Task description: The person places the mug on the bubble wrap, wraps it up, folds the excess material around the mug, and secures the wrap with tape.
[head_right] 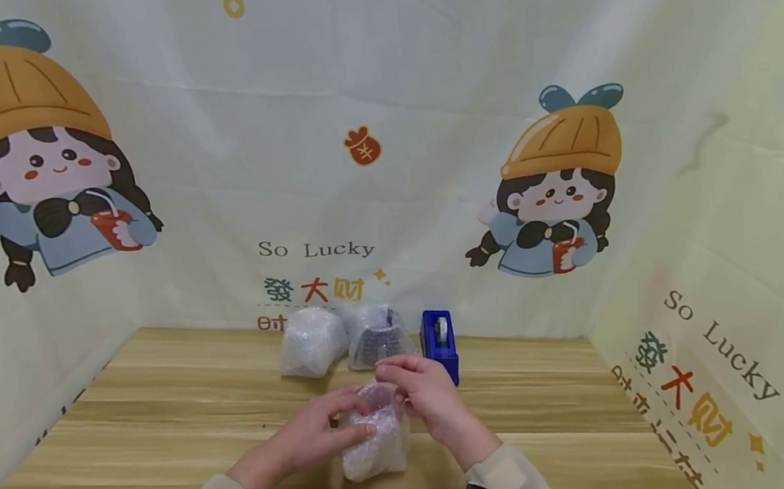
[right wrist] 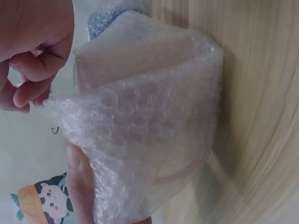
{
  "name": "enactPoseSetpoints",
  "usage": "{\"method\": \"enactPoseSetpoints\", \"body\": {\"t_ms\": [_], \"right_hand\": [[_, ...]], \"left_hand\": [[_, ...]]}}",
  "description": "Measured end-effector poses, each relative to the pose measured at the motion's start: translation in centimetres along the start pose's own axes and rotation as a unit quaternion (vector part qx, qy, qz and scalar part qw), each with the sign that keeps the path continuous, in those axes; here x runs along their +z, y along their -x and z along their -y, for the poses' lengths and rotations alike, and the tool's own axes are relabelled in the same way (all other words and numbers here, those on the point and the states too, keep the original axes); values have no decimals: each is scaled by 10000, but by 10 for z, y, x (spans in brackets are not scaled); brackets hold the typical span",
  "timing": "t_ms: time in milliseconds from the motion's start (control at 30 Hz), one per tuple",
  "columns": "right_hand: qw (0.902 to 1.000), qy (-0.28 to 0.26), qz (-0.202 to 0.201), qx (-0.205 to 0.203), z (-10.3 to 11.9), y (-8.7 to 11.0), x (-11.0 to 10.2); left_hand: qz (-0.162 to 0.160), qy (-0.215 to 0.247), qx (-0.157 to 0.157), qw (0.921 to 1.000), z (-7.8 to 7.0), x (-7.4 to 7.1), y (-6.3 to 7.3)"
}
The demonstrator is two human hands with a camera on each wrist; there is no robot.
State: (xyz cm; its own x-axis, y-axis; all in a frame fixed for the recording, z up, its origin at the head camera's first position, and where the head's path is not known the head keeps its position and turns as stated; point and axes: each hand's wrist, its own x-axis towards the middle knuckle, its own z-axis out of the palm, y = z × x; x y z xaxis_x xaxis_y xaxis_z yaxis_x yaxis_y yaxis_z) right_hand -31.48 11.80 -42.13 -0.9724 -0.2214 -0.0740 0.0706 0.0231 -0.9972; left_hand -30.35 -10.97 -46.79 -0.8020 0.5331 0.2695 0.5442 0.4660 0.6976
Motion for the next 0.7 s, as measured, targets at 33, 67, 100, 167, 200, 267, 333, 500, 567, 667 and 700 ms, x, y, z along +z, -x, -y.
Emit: {"method": "enactPoseSetpoints", "body": {"t_ms": [33, 67, 100, 167, 200, 267, 333, 500, 567, 667, 700], "right_hand": [[9999, 45, -43, -85, 0, -2, 0], [9997, 138, -106, -187, 0, -4, -1], [9989, 284, -186, -333, -1, -6, -1], [9945, 737, -306, -675, -2, -9, -2], [9907, 994, -349, -859, -2, -11, -2], [9820, 1472, -340, -1130, -3, -14, -3], [9757, 1776, -201, -1265, -5, -18, -4], [9730, 1911, 36, -1291, -13, -27, -4], [9714, 1962, -42, -1335, -16, -29, -2], [9683, 2074, -223, -1378, -20, -32, 2], [9675, 2106, -286, -1373, -20, -32, 3]], "left_hand": [[-3, -41, 56, 10000, 0, 0, 0], [-8, -85, 113, 9999, -1, 0, 0], [-15, -137, 163, 9998, -1, -1, 0], [-13, -230, 209, 9995, -2, -1, 0], [-7, -254, 210, 9995, -2, -2, 0], [8, -249, 137, 9996, -4, -2, 0], [17, -230, 54, 9997, -5, -3, 0], [-38, -187, 92, 9998, -4, -3, -2], [-80, -222, 193, 9995, -3, -3, -2], [-123, -183, 175, 9996, -3, -2, -3], [-121, -172, 170, 9996, -3, -2, -3]]}}
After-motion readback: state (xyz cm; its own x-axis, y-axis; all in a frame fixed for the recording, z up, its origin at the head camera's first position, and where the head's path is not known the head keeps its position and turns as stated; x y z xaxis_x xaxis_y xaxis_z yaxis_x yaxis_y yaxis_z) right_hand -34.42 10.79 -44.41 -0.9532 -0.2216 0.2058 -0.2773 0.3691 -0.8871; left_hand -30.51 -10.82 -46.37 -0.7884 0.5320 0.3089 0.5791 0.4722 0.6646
